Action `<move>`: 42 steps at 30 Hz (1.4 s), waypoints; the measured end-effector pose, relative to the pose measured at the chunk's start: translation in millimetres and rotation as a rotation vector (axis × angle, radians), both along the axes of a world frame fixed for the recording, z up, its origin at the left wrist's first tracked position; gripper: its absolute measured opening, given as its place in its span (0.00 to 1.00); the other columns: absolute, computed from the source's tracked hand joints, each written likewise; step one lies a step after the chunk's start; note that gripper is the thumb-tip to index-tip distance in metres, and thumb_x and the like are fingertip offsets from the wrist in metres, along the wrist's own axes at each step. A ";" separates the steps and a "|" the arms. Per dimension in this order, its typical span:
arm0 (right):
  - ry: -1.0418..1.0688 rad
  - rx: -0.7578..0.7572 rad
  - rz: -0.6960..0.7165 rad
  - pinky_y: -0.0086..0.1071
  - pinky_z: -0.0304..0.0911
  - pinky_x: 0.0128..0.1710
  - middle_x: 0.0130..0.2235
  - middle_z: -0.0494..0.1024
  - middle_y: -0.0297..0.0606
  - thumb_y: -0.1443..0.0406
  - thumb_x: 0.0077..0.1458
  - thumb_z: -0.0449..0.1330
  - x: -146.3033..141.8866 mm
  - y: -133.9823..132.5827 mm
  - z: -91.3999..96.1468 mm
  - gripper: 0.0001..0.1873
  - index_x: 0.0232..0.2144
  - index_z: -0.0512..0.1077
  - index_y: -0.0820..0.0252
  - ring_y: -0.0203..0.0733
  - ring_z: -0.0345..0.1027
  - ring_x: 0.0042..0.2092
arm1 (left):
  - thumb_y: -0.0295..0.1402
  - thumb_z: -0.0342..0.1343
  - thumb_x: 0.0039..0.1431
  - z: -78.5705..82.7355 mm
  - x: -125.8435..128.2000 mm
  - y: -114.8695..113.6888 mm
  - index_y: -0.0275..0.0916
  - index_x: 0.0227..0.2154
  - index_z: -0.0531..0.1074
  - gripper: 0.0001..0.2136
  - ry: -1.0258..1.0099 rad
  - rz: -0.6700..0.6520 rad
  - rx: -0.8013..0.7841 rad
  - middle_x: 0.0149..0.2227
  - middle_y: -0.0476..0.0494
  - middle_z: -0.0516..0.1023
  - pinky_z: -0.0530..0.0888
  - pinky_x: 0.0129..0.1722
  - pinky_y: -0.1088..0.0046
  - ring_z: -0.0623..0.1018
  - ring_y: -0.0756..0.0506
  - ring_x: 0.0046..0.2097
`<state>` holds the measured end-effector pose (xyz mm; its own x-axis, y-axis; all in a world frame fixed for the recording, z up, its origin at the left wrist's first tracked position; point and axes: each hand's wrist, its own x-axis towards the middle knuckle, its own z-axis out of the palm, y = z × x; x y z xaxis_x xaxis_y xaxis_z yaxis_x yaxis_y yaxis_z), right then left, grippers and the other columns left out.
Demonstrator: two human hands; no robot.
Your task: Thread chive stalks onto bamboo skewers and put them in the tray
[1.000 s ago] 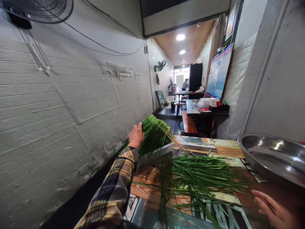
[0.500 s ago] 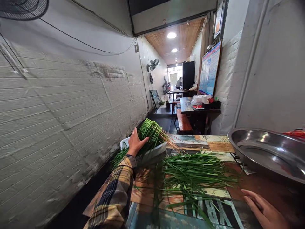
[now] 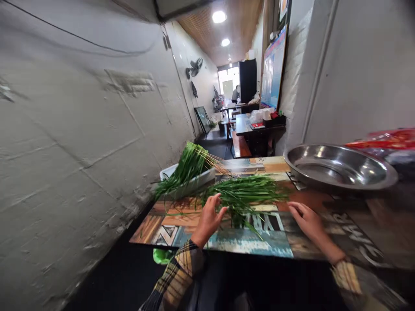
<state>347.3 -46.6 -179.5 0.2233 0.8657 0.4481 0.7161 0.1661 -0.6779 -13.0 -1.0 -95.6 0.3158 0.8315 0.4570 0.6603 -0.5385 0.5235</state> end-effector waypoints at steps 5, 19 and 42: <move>-0.073 -0.091 0.360 0.39 0.66 0.44 0.40 0.79 0.43 0.58 0.62 0.50 -23.1 -39.9 25.3 0.17 0.41 0.76 0.58 0.46 0.72 0.43 | 0.32 0.53 0.60 -13.9 24.1 -62.5 0.41 0.46 0.70 0.12 0.110 -0.216 -0.194 0.43 0.41 0.73 0.71 0.47 0.66 0.73 0.44 0.45; -0.268 0.008 0.439 0.42 0.63 0.50 0.46 0.77 0.43 0.67 0.55 0.59 -103.7 14.7 12.0 0.14 0.44 0.75 0.57 0.47 0.69 0.48 | 0.27 0.54 0.55 -34.4 78.6 11.8 0.39 0.40 0.77 0.11 0.176 -0.225 -0.203 0.43 0.41 0.75 0.69 0.51 0.63 0.73 0.44 0.47; -0.001 0.026 0.269 0.36 0.67 0.47 0.45 0.77 0.44 0.69 0.57 0.55 -44.4 -37.1 23.5 0.12 0.42 0.75 0.60 0.43 0.72 0.47 | 0.35 0.46 0.59 -21.2 -56.6 19.2 0.38 0.43 0.76 0.16 0.607 0.276 -0.112 0.48 0.37 0.75 0.70 0.48 0.61 0.74 0.39 0.47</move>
